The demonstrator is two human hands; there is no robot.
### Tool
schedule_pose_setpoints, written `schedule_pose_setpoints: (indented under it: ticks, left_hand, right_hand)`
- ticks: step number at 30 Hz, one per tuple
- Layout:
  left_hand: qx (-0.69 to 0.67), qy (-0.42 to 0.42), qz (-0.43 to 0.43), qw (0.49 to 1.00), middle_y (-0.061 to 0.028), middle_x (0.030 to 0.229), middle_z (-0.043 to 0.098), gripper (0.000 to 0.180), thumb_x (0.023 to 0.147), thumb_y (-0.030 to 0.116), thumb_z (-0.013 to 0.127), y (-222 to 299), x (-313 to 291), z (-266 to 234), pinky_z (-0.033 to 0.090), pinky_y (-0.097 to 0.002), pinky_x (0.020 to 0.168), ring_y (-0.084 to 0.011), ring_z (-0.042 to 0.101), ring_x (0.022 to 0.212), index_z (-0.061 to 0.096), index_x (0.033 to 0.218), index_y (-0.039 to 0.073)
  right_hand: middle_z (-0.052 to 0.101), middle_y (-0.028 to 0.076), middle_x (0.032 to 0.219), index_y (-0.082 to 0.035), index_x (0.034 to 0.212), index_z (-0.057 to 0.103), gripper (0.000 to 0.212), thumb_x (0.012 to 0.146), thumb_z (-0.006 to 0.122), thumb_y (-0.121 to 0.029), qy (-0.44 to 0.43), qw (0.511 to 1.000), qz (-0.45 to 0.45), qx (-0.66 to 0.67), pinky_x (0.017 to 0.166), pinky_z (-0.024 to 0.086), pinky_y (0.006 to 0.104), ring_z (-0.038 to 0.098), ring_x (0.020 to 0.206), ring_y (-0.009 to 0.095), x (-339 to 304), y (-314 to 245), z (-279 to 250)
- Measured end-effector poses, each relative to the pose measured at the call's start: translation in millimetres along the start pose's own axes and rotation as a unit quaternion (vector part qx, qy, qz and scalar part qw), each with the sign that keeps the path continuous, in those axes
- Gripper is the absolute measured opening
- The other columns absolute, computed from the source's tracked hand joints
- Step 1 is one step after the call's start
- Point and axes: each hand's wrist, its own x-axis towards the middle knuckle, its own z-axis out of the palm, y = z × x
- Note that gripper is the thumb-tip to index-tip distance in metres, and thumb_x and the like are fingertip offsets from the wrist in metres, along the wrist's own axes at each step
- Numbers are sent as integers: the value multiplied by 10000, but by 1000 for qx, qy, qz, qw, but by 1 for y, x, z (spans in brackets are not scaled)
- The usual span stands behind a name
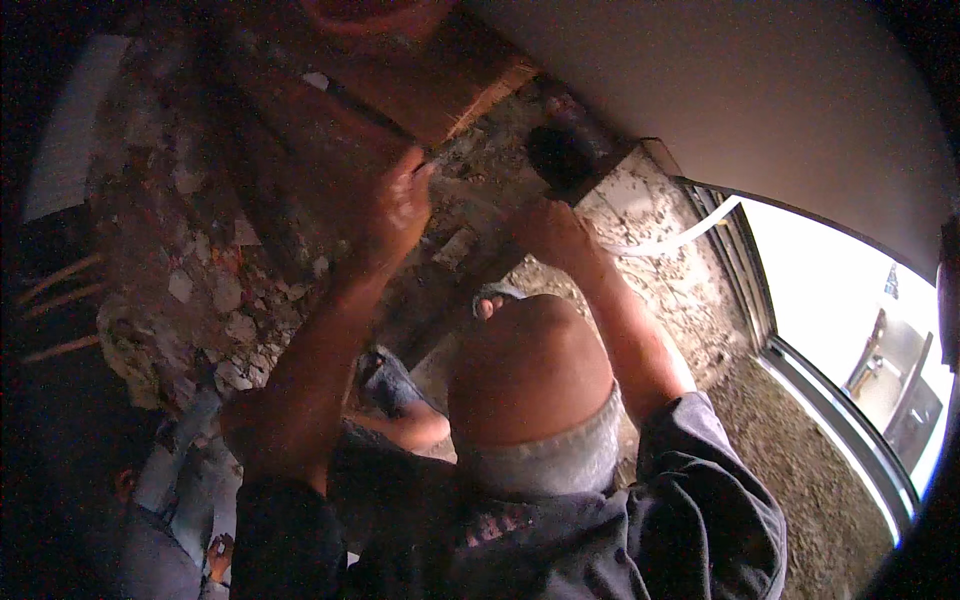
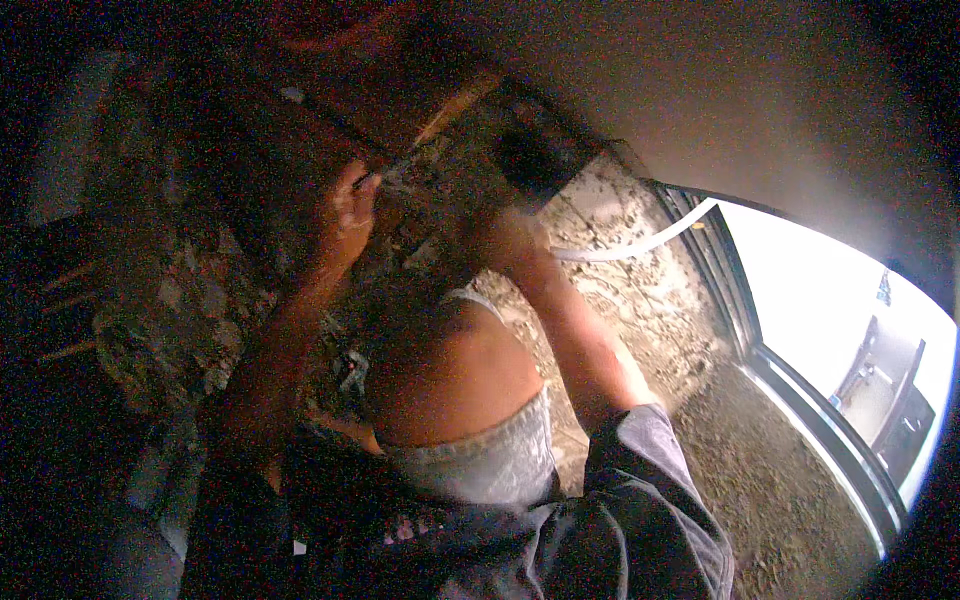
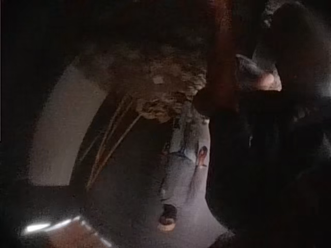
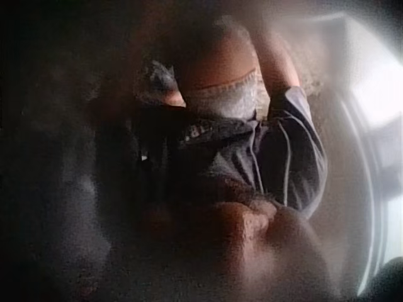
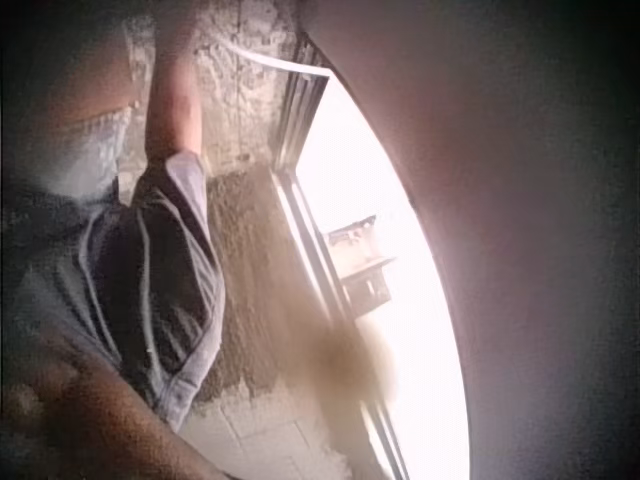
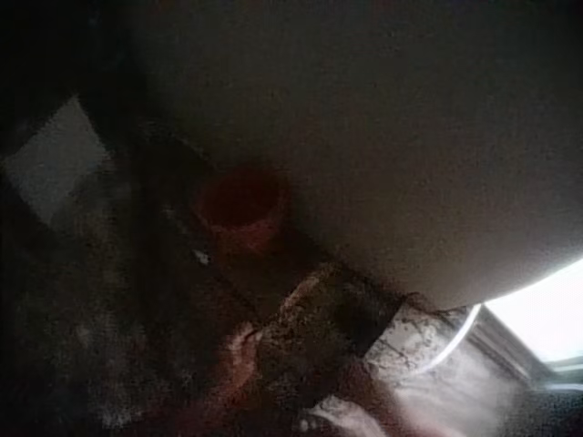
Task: The person rinses a sliding door track with water from a hose, then wipes the track and the glass door with their hands.
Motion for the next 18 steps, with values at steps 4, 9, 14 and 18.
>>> schedule_pose_setpoints:
  ticks: [4, 9, 14, 18]
  left_hand:
    - [-176, -12, -158, 971, -154, 1119, 682, 419, 903, 289, 739, 32, -46, -69, 495, -349, 894, -272, 649, 1005, 636, 1181, -7]
    - [-227, 11, -224, 948, -45, 836, 639, 295, 923, 246, 704, 7, -107, -151, 452, -300, 704, -104, 536, 750, 622, 1023, -20]
    - [-284, 35, -349, 892, -42, 884, 668, 304, 900, 296, 738, 23, -188, -193, 477, -306, 766, -132, 615, 824, 672, 951, 4]
    - [-241, 83, -364, 896, -18, 879, 648, 290, 892, 292, 749, 82, -209, -223, 458, -303, 764, -132, 588, 797, 663, 921, 16]
  right_hand:
    - [701, 187, 920, -99, 1283, 579, 410, 878, 530, -66, 30, 982, -121, -142, 733, 575, 445, 686, 878, 313, -39, 115, 59]
    - [424, 35, 489, -99, 715, 506, 449, 978, 543, -462, -31, 819, 267, 507, 388, 291, 365, 385, 398, 168, -151, 244, 18]
    - [335, -8, 416, -138, 517, 382, 631, 983, 480, -551, -48, 832, 391, 391, 337, 214, 343, 275, 314, 124, -205, 243, -33]
    - [315, 0, 402, -125, 509, 387, 656, 1011, 417, -545, -151, 869, 389, 265, 327, 259, 351, 283, 308, 135, -229, 240, -74]
